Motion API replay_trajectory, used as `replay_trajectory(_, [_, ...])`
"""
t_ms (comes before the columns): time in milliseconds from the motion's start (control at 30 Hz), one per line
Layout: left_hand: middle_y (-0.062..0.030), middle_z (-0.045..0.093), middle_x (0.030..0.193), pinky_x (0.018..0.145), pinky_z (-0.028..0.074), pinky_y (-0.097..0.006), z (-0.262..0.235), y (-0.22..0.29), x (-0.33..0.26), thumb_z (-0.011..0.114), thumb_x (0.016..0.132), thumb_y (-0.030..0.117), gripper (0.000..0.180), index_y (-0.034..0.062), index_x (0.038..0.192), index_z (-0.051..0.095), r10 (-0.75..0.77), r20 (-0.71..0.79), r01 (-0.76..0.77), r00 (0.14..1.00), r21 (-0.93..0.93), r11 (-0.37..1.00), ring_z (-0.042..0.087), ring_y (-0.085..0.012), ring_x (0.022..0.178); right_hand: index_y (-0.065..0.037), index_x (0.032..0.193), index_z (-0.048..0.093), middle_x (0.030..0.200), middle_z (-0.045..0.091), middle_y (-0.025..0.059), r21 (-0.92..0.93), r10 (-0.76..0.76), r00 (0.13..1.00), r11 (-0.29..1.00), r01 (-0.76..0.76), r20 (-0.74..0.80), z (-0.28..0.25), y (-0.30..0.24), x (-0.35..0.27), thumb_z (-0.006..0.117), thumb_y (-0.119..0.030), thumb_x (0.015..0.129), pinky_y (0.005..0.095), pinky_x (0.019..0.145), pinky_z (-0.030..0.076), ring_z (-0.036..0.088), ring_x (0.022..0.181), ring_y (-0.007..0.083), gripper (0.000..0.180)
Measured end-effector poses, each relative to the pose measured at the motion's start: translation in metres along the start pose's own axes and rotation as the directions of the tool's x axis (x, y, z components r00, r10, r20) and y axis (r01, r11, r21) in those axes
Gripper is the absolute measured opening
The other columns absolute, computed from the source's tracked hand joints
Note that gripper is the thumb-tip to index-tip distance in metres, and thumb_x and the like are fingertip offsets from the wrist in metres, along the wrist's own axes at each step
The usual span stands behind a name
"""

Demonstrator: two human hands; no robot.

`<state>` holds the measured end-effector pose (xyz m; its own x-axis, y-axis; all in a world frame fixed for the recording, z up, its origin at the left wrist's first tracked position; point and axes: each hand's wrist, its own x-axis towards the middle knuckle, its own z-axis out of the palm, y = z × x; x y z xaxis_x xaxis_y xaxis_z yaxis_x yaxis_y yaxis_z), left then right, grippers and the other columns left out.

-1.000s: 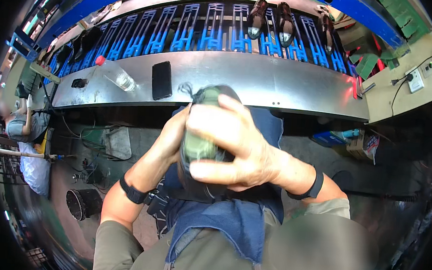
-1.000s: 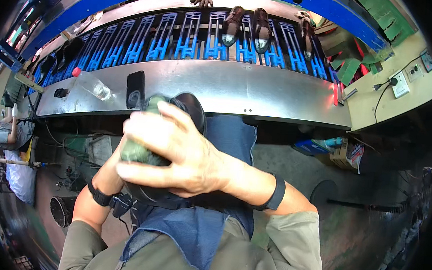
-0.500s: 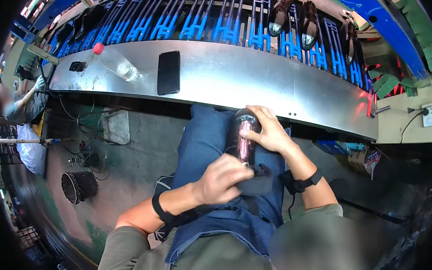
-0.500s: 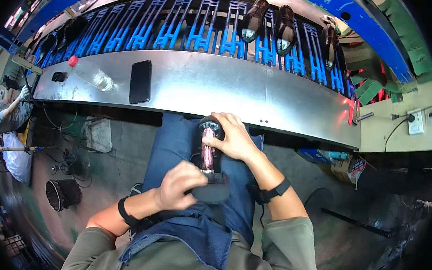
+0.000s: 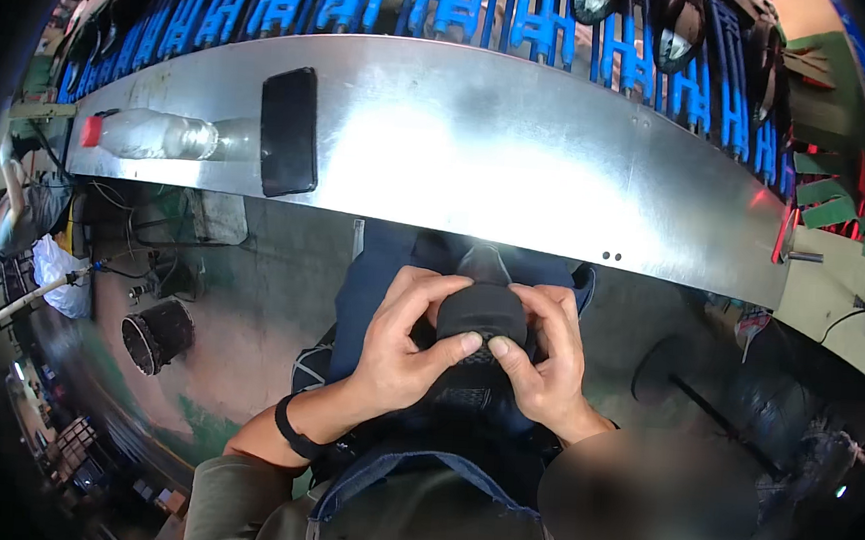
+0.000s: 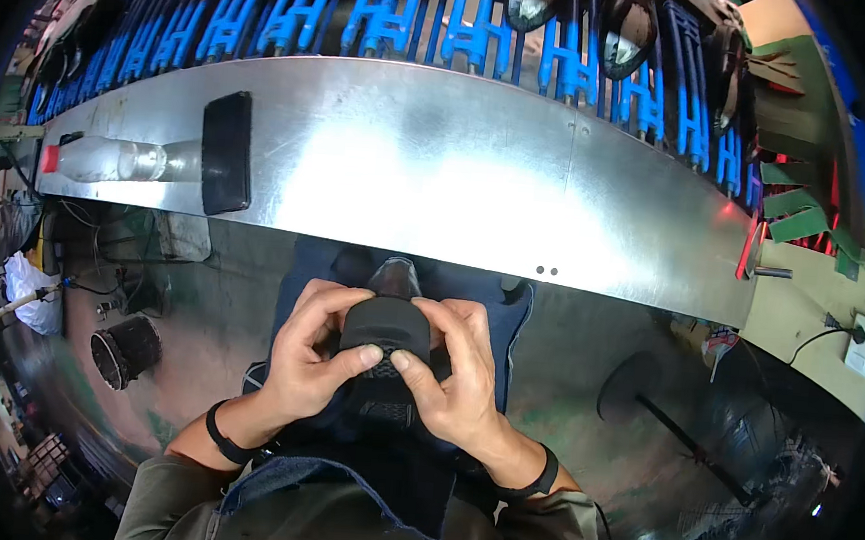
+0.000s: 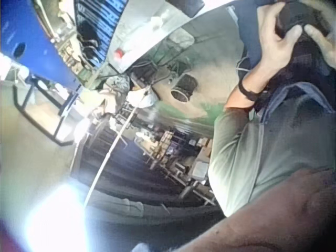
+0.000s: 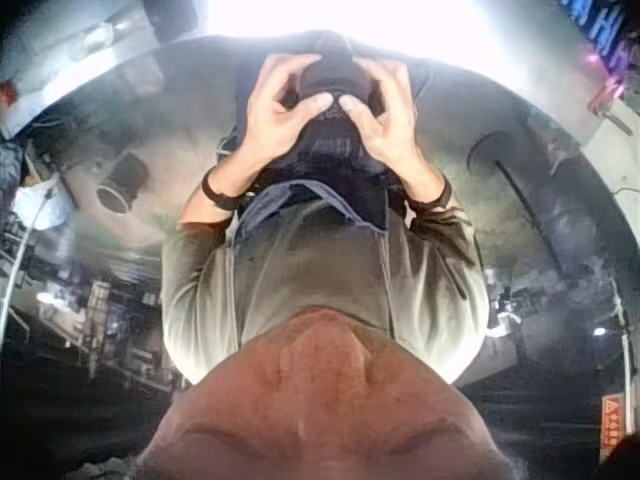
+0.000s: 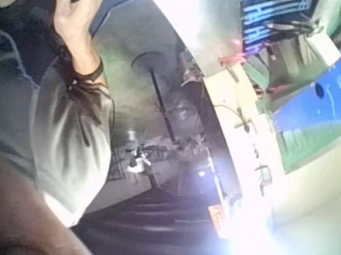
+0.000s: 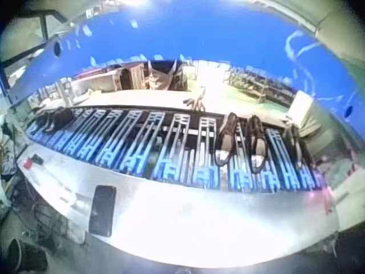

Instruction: Inspecting and cleaning finished leather shoes at a factory workstation, checking for defects and smoothing the material.

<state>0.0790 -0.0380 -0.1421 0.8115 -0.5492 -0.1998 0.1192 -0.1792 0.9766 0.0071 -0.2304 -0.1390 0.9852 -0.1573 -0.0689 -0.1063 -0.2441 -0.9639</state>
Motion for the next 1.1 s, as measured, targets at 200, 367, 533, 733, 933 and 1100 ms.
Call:
replay_trajectory(200, [-0.0182, 0.058, 0.114, 0.089, 0.049, -0.039, -0.02, 0.015, 0.032, 0.084, 0.078, 0.023, 0.055, 0.002, 0.125, 0.065, 0.156, 0.058, -0.165, 0.986, 0.49, 0.856, 0.054, -0.0352, 0.107, -0.004, 0.135, 0.056, 0.115, 0.047, 0.0122, -0.038, 0.149, 0.989, 0.988, -0.148, 0.012, -0.004, 0.001, 0.016, 0.086, -0.007, 0.073, 0.0321, 0.08, 0.048, 0.051, 0.098, 0.0207, 0.068])
replay_trajectory(367, [-0.0196, 0.053, 0.145, 0.111, 0.041, -0.045, -0.029, 0.001, 0.045, 0.081, 0.079, 0.016, 0.052, -0.0007, 0.126, 0.066, -0.064, 0.257, 0.086, 0.964, -0.078, 0.993, 0.05, -0.0349, 0.135, -0.006, 0.146, 0.049, 0.13, 0.046, 0.0132, 0.064, 0.113, 0.992, 0.991, -0.116, 0.05, -0.014, 0.018, 0.022, 0.089, -0.011, 0.071, 0.0341, 0.096, 0.047, 0.051, 0.116, 0.0244, 0.085])
replay_trajectory(533, [-0.0208, 0.058, 0.134, 0.105, 0.043, -0.048, -0.024, 0.036, 0.01, 0.087, 0.073, 0.033, 0.064, 0.0, 0.123, 0.066, 0.396, 0.353, -0.416, 0.848, -0.022, 0.909, 0.055, -0.0412, 0.126, 0.009, 0.148, 0.039, 0.153, 0.033, 0.0262, 0.481, -0.202, 0.902, 0.877, -0.006, 0.38, -0.025, -0.001, 0.003, 0.072, -0.05, 0.089, 0.0487, 0.117, 0.028, 0.033, 0.144, 0.039, 0.09])
replay_trajectory(733, [-0.0283, 0.026, 0.156, 0.113, 0.036, -0.048, 0.012, 0.043, -0.028, 0.071, 0.088, 0.037, 0.068, -0.0078, 0.136, 0.054, 0.426, 0.392, -0.409, 0.816, -0.129, 0.903, 0.043, -0.0385, 0.136, -0.002, 0.121, 0.068, 0.149, 0.027, 0.0326, 0.424, -0.442, 0.852, 0.854, 0.303, 0.281, -0.016, -0.02, -0.049, 0.067, -0.031, 0.088, 0.0514, 0.112, 0.035, 0.041, 0.133, 0.0435, 0.044])
replay_trajectory(933, [-0.0262, 0.048, 0.146, 0.106, 0.043, -0.045, 0.035, 0.036, -0.044, 0.043, 0.105, 0.048, 0.063, -0.0076, 0.125, 0.064, 0.367, 0.259, -0.371, 0.893, -0.034, 0.928, 0.056, -0.0354, 0.125, -0.003, 0.111, 0.067, 0.135, 0.051, 0.0239, 0.404, -0.268, 0.963, 0.88, 0.248, -0.006, 0.004, -0.024, -0.078, 0.043, -0.037, 0.102, 0.0472, 0.109, 0.037, 0.046, 0.128, 0.0345, 0.042])
replay_trajectory(1100, [-0.0322, 0.02, 0.161, 0.122, 0.022, -0.05, 0.024, -0.006, -0.091, 0.068, 0.077, 0.077, 0.123, -0.0029, 0.158, 0.021, 0.466, 0.265, -0.487, 0.844, 0.015, 0.873, 0.019, -0.0427, 0.152, -0.004, 0.115, 0.066, 0.14, 0.046, 0.0228, 0.444, -0.323, 0.945, 0.841, 0.308, -0.044, 0.001, -0.025, -0.1, 0.031, -0.054, 0.105, 0.0462, 0.112, 0.033, 0.045, 0.129, 0.0319, 0.062])
